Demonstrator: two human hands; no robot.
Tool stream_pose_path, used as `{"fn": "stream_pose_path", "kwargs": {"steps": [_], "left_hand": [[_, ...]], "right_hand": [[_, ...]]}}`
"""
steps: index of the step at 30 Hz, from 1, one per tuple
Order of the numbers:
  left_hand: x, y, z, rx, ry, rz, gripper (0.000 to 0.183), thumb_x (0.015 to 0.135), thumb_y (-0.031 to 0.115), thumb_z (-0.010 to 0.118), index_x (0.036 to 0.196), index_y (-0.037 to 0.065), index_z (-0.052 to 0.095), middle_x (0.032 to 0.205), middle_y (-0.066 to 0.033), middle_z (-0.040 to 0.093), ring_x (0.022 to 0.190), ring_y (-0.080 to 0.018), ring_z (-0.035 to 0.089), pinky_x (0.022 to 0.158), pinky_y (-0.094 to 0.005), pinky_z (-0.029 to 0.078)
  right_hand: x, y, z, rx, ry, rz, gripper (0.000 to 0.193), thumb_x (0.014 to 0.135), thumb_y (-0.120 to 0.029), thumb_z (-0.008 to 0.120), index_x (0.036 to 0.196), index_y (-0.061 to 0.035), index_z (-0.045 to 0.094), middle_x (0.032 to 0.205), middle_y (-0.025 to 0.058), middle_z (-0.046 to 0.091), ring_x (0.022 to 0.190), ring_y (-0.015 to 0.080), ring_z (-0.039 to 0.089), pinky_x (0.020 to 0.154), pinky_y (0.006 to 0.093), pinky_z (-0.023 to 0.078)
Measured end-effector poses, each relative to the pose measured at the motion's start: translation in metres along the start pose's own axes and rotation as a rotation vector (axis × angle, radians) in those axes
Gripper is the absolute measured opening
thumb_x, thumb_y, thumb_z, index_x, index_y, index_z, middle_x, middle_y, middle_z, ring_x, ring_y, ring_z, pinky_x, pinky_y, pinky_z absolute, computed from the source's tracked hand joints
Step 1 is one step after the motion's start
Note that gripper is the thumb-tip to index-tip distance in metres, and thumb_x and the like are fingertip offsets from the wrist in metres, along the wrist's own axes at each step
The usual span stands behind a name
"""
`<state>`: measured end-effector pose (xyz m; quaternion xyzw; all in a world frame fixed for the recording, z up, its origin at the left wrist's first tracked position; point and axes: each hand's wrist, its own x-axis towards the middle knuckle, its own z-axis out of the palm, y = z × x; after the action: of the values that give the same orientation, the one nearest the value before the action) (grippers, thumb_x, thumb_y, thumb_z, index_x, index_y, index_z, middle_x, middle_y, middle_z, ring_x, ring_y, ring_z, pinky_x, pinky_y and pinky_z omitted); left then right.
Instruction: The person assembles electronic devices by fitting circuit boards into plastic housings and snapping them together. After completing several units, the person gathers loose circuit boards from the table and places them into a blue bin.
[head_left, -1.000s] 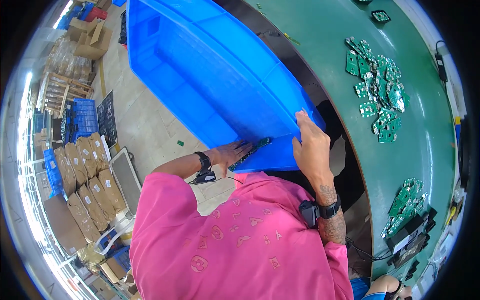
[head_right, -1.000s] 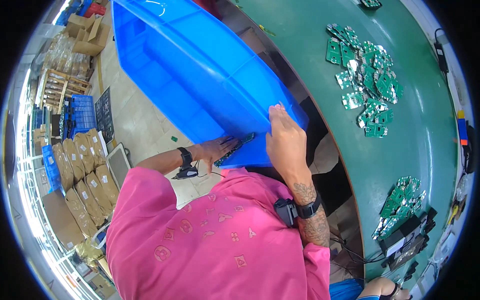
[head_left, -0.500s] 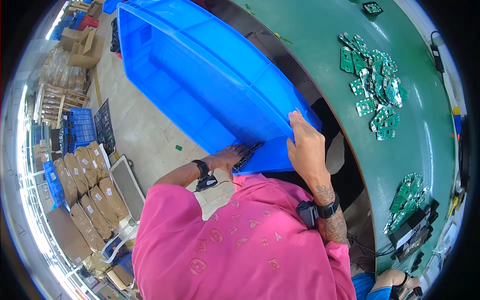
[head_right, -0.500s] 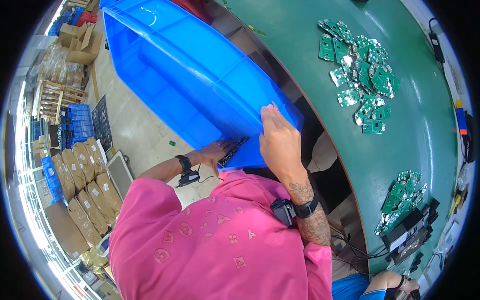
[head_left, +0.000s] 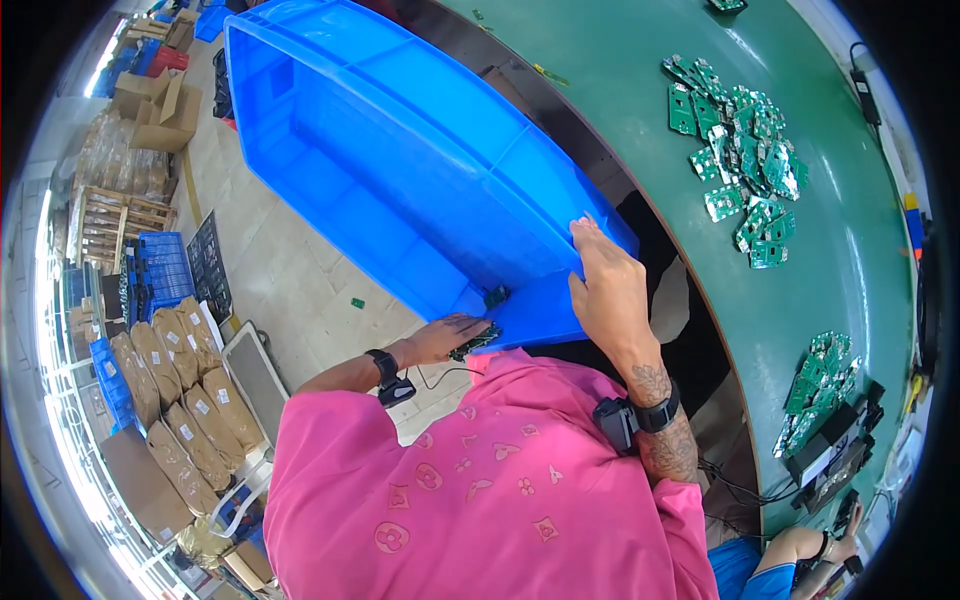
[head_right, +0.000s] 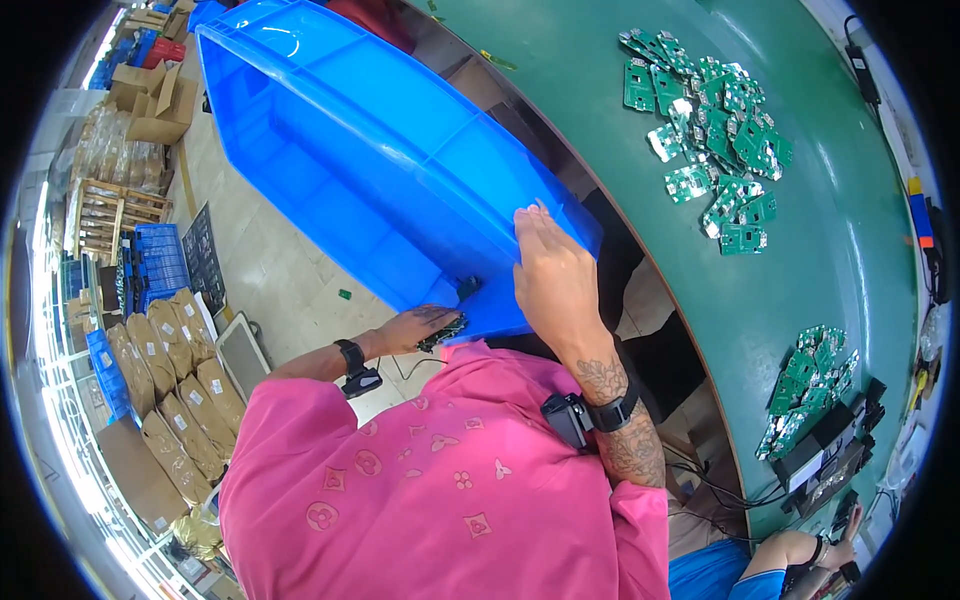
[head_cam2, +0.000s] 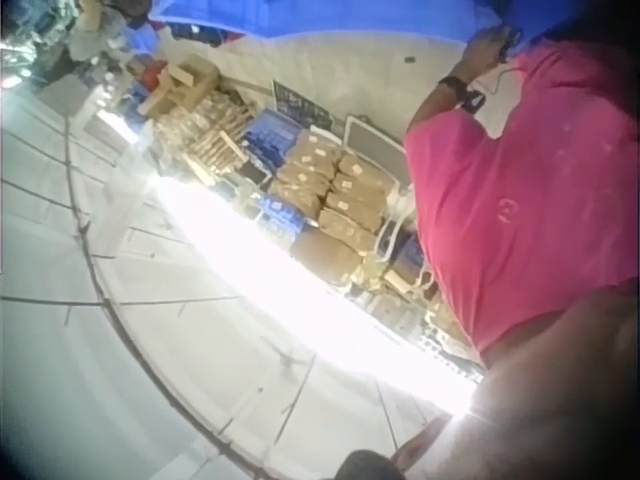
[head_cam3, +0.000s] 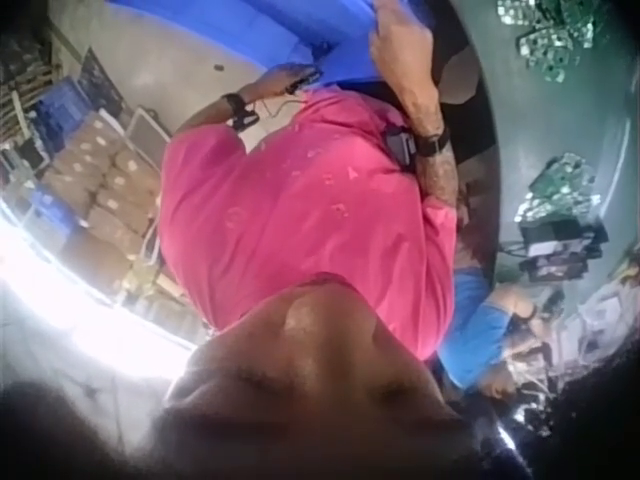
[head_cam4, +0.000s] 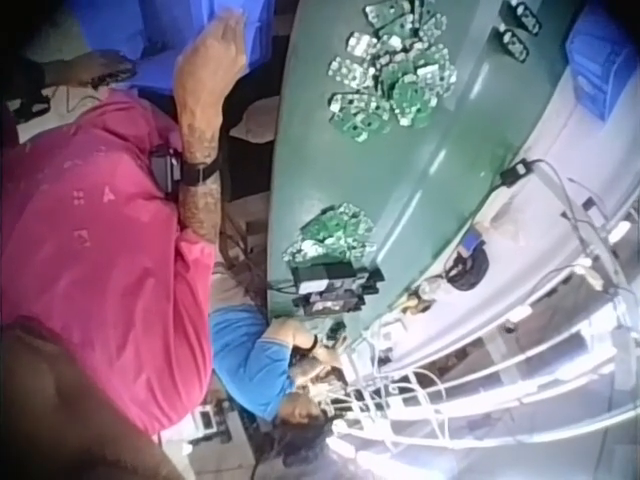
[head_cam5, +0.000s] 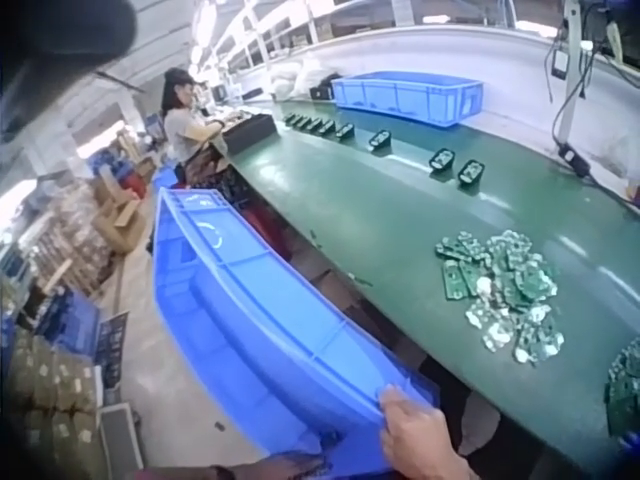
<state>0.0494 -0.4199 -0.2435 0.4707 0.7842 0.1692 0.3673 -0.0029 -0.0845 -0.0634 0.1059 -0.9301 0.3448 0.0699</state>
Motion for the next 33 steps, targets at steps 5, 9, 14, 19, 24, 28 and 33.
{"fn": "stream_pose_path", "kwargs": {"steps": [5,9,14,19,24,28,33], "left_hand": [[0.004,-0.008,-0.007,-0.295,0.212,-0.047,0.066,0.088,0.009,0.067,0.147,0.005,0.039,0.132,-0.0185,0.058,0.114,-0.0311,0.061,0.099,-0.0396,0.05],[0.02,-0.045,-0.004,-0.563,0.343,-0.308,0.046,0.093,0.018,0.068,0.134,0.002,0.056,0.1,-0.0157,0.071,0.084,-0.0262,0.069,0.078,-0.0354,0.054],[0.033,-0.05,-0.016,-1.102,0.29,-0.465,0.044,0.095,0.018,0.066,0.133,-0.002,0.055,0.095,-0.009,0.069,0.08,-0.0169,0.067,0.072,-0.0316,0.055],[0.031,-0.051,-0.018,-1.14,0.303,-0.475,0.043,0.095,0.015,0.065,0.131,-0.007,0.054,0.098,-0.0102,0.067,0.078,-0.0165,0.067,0.071,-0.0306,0.057],[0.03,-0.042,-0.028,-1.23,0.347,-0.547,0.035,0.095,0.009,0.063,0.125,-0.008,0.056,0.097,-0.0123,0.066,0.078,-0.0168,0.066,0.07,-0.0301,0.057],[0.008,-0.053,-0.018,-1.277,0.467,-0.519,0.027,0.093,0.008,0.067,0.115,-0.006,0.059,0.093,-0.0085,0.064,0.076,-0.0143,0.064,0.068,-0.0295,0.057],[0.027,-0.023,-0.046,-1.404,0.699,-0.445,0.044,0.091,0.014,0.074,0.124,-0.003,0.051,0.101,-0.0107,0.064,0.089,-0.0182,0.067,0.079,-0.0343,0.059]], "right_hand": [[0.0,-0.001,-0.001,0.004,-0.005,0.014,0.05,0.071,0.007,0.068,0.12,0.0083,0.059,0.123,0.0274,0.063,0.122,0.0374,0.058,0.103,0.0426,0.049],[0.002,-0.004,0.001,-0.011,-0.013,0.008,0.05,0.071,0.007,0.068,0.12,0.0082,0.059,0.123,0.0274,0.062,0.122,0.0374,0.058,0.103,0.0426,0.049],[0.002,-0.002,0.0,-0.002,-0.007,0.012,0.05,0.07,0.007,0.068,0.119,0.0081,0.06,0.123,0.0273,0.063,0.122,0.0371,0.058,0.103,0.0422,0.048],[0.003,-0.002,0.0,-0.001,-0.001,0.021,0.05,0.07,0.007,0.069,0.119,0.0084,0.06,0.123,0.0274,0.063,0.122,0.0371,0.058,0.103,0.0422,0.048],[0.004,-0.002,-0.001,-0.003,0.002,0.021,0.05,0.07,0.008,0.068,0.119,0.009,0.06,0.122,0.0278,0.063,0.121,0.0376,0.058,0.103,0.0427,0.049],[0.005,-0.006,0.003,0.031,-0.004,0.008,0.047,0.072,0.007,0.066,0.118,0.0065,0.061,0.121,0.0262,0.063,0.118,0.0376,0.06,0.102,0.0422,0.049],[-0.002,0.012,0.0,0.01,-0.014,0.092,0.053,0.075,0.008,0.061,0.127,0.0056,0.058,0.126,0.0259,0.061,0.118,0.0387,0.06,0.101,0.0416,0.049]]}}
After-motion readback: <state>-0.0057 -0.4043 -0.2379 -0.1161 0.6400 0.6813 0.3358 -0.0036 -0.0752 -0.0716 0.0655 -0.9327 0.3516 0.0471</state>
